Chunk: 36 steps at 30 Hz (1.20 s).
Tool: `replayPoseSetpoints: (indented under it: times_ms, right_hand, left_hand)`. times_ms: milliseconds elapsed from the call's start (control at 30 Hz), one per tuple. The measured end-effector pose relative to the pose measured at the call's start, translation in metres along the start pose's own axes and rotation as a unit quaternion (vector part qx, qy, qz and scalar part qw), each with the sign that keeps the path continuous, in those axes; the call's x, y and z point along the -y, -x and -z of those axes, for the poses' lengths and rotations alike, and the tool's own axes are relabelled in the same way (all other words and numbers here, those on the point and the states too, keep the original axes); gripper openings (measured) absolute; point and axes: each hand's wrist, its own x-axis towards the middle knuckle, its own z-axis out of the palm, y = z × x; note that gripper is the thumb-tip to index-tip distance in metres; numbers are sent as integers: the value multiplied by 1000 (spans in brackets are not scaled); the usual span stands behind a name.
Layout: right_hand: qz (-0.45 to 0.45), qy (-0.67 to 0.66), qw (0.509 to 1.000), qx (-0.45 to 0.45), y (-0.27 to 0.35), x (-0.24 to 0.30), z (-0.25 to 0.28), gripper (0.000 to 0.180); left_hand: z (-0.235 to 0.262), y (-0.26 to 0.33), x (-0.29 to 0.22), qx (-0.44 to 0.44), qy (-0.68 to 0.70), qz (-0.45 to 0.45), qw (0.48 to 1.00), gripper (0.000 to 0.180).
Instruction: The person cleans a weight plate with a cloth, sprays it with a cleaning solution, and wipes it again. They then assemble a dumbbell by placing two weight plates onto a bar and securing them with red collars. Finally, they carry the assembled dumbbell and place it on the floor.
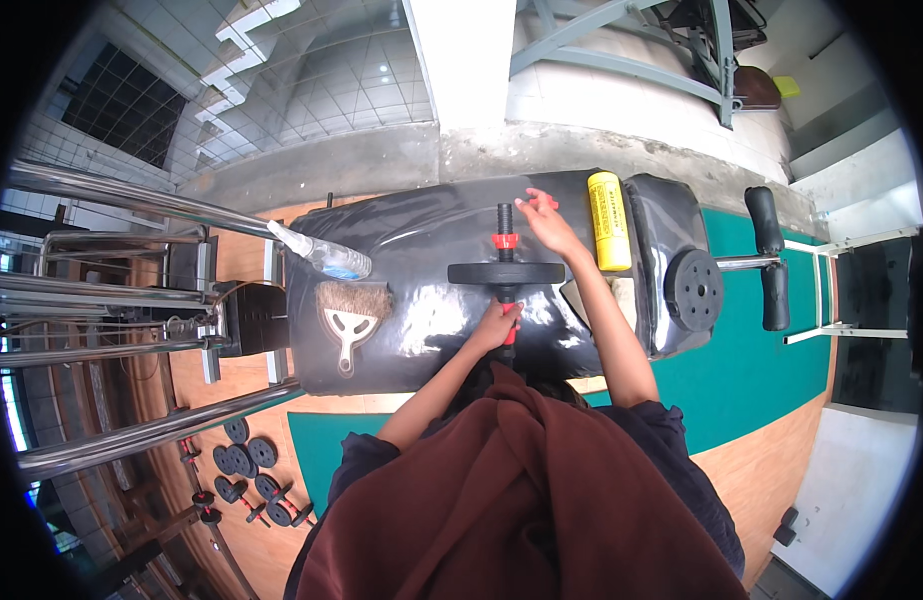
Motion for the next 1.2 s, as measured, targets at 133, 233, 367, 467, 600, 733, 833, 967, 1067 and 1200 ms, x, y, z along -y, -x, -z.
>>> replayPoseSetpoints:
  times_ms: [133, 233, 367, 467, 600, 733, 833, 967, 1067, 1200]
  right_hand:
    - [-97, -154, 974, 136, 7, 4, -8, 71]
    - [-108, -98, 983, 113, 12, 11, 7, 72]
    - [-85, -87, 990, 72, 8, 12, 15, 68]
    - [-17, -33, 999, 11, 5, 6, 1, 61]
    - [-54, -183, 980, 62, 5, -2, -4, 54]
    - [-85, -139, 984, 77, 2, -2, 3, 63]
    - [-38, -87, 992, 81, 0, 0, 0, 73]
    - [-67, 8, 992, 102, 3, 0, 0, 70]
    - [-128, -213, 967, 57, 5, 1, 9, 71]
    - [-48, -59, 991, 114, 11, 0, 7, 72]
  left_hand:
    - [-1, -2, 3, -3, -18, -5, 1000, 35]
    - [-1, -1, 3, -5, -11, -4, 1000, 38]
    - [3, 1, -1, 12, 5, 3, 1000, 43]
    - [4, 1, -2, 16, 10, 2, 1000, 46]
    - [0, -1, 0, -20, 14, -22, 999, 44]
    - [-1, -1, 2, -20, 12, -31, 999, 44]
    - [0, -2, 1, -6, 9, -28, 1000, 42]
    - [2, -3, 0, 3, -1, -10, 1000, 38]
    - [3, -2, 1, 2, 0, -6, 1000, 37]
    - [1, -2, 0, 1, 10, -9, 1000, 36]
